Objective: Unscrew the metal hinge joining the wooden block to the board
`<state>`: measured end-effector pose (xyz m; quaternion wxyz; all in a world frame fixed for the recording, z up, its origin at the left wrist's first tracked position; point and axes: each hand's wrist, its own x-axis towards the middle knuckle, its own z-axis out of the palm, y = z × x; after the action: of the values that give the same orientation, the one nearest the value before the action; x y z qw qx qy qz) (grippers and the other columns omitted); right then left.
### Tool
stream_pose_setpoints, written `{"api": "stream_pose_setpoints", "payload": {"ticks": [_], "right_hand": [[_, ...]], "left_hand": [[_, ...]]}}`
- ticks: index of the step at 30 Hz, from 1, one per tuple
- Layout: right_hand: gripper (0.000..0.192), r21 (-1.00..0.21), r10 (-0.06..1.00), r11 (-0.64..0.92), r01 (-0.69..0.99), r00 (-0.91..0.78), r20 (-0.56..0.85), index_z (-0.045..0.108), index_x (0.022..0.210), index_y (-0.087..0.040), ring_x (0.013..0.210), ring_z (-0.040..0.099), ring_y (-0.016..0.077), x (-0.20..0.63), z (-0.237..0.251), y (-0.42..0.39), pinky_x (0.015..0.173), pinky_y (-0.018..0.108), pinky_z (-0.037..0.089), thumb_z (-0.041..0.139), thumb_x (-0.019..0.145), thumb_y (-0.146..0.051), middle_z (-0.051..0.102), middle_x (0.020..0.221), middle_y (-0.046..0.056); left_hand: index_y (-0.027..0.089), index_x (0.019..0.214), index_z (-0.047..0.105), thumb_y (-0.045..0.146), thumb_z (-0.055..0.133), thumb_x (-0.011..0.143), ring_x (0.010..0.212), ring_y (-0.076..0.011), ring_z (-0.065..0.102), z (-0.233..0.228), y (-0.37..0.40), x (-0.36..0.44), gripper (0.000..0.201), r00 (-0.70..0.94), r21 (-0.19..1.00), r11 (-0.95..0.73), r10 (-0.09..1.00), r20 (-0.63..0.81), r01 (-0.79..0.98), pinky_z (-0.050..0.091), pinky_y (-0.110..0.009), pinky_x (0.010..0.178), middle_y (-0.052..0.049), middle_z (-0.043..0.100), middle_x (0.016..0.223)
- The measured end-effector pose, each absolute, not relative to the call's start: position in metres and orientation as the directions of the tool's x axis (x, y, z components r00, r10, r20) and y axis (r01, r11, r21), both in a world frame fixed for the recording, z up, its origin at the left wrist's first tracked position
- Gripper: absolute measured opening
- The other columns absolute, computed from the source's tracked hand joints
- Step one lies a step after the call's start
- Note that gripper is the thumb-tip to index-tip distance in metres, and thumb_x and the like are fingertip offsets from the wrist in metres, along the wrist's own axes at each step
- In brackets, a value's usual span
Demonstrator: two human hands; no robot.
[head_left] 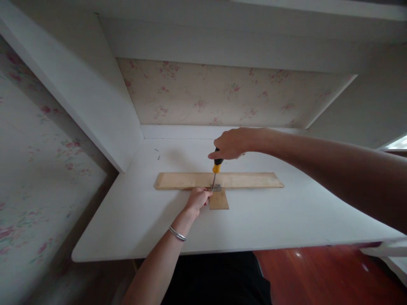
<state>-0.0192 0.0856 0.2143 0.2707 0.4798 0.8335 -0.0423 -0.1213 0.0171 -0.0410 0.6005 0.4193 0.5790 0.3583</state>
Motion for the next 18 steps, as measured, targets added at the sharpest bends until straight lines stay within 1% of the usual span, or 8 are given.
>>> {"api": "stream_pose_setpoints", "payload": {"ticks": [2, 4, 6, 8, 10, 12, 14, 18], "right_hand": [[0.043, 0.14, 0.733, 0.597, 0.79, -0.466, -0.495, 0.06, 0.106, -0.018, 0.067, 0.058, 0.0227, -0.0179, 0.2142, 0.0857, 0.061, 0.036, 0.04, 0.054, 0.078, -0.05, 0.063, 0.077, 0.01], [0.052, 0.098, 0.706, 0.615, 0.782, -0.491, -0.51, 0.055, 0.115, -0.02, 0.064, 0.058, 0.0201, -0.0174, 0.2137, 0.086, 0.059, 0.033, 0.04, 0.062, 0.071, -0.047, 0.064, 0.083, 0.008], [0.052, 0.129, 0.736, 0.574, 0.808, -0.441, -0.515, 0.059, 0.107, -0.018, 0.062, 0.057, 0.02, -0.0184, 0.2127, 0.0865, 0.059, 0.034, 0.04, 0.059, 0.071, -0.055, 0.064, 0.08, 0.009], [0.053, 0.185, 0.785, 0.53, 0.828, -0.396, -0.477, 0.065, 0.09, -0.014, 0.062, 0.057, 0.0219, -0.0199, 0.2115, 0.0871, 0.06, 0.036, 0.04, 0.047, 0.076, -0.063, 0.062, 0.071, 0.011], [0.049, 0.185, 0.78, 0.547, 0.816, -0.416, -0.468, 0.065, 0.086, -0.014, 0.062, 0.057, 0.0224, -0.0205, 0.2115, 0.0876, 0.059, 0.036, 0.039, 0.044, 0.08, -0.058, 0.062, 0.068, 0.012], [0.039, 0.128, 0.73, 0.596, 0.793, -0.468, -0.498, 0.062, 0.101, -0.017, 0.061, 0.057, 0.0208, -0.0202, 0.2128, 0.0875, 0.057, 0.035, 0.039, 0.054, 0.077, -0.046, 0.063, 0.075, 0.009], [0.045, 0.088, 0.701, 0.602, 0.793, -0.473, -0.533, 0.057, 0.112, -0.02, 0.06, 0.057, 0.0198, -0.0198, 0.2141, 0.0872, 0.056, 0.034, 0.039, 0.06, 0.073, -0.042, 0.064, 0.081, 0.008], [0.045, 0.136, 0.76, 0.547, 0.826, -0.422, -0.495, 0.065, 0.088, -0.016, 0.063, 0.057, 0.0235, -0.0185, 0.2115, 0.0882, 0.06, 0.037, 0.039, 0.051, 0.078, -0.057, 0.062, 0.071, 0.011]], "left_hand": [[0.014, 0.062, 0.055, 0.022, 0.057, 0.07, 0.038, -0.0072, 0.035, -0.0413, 0.0174, -0.1212, 0.011, 0.075, 0.917, 0.394, 0.915, -0.397, 0.054, 0.019, -0.023, 0.041, 0.004, 0.042, 0.044], [0.014, 0.061, 0.054, 0.021, 0.057, 0.07, 0.038, -0.0071, 0.035, -0.0405, 0.0173, -0.1211, 0.012, 0.078, 0.916, 0.398, 0.913, -0.401, 0.053, 0.02, -0.023, 0.041, 0.004, 0.042, 0.044], [0.014, 0.061, 0.054, 0.021, 0.057, 0.07, 0.038, -0.007, 0.035, -0.0388, 0.0167, -0.1211, 0.012, 0.079, 0.915, 0.4, 0.912, -0.403, 0.051, 0.02, -0.023, 0.041, 0.004, 0.042, 0.044], [0.014, 0.062, 0.055, 0.022, 0.057, 0.07, 0.038, -0.0068, 0.034, -0.0368, 0.0159, -0.1212, 0.011, 0.077, 0.915, 0.402, 0.911, -0.404, 0.047, 0.02, -0.023, 0.041, 0.004, 0.042, 0.045], [0.014, 0.063, 0.055, 0.022, 0.057, 0.071, 0.038, -0.0067, 0.033, -0.0352, 0.0151, -0.1213, 0.012, 0.072, 0.914, 0.402, 0.912, -0.405, 0.046, 0.02, -0.023, 0.041, 0.004, 0.041, 0.045], [0.014, 0.063, 0.054, 0.022, 0.058, 0.071, 0.038, -0.0065, 0.034, -0.0345, 0.0147, -0.1214, 0.012, 0.07, 0.914, 0.404, 0.911, -0.406, 0.047, 0.02, -0.022, 0.041, 0.004, 0.042, 0.045], [0.014, 0.063, 0.054, 0.021, 0.059, 0.07, 0.038, -0.0065, 0.034, -0.0349, 0.015, -0.1215, 0.011, 0.071, 0.913, 0.405, 0.911, -0.407, 0.049, 0.02, -0.022, 0.041, 0.004, 0.043, 0.046], [0.014, 0.061, 0.054, 0.021, 0.058, 0.071, 0.038, -0.0068, 0.035, -0.0376, 0.0163, -0.1215, 0.013, 0.075, 0.915, 0.398, 0.913, -0.402, 0.058, 0.02, -0.023, 0.041, 0.004, 0.043, 0.045]]}}
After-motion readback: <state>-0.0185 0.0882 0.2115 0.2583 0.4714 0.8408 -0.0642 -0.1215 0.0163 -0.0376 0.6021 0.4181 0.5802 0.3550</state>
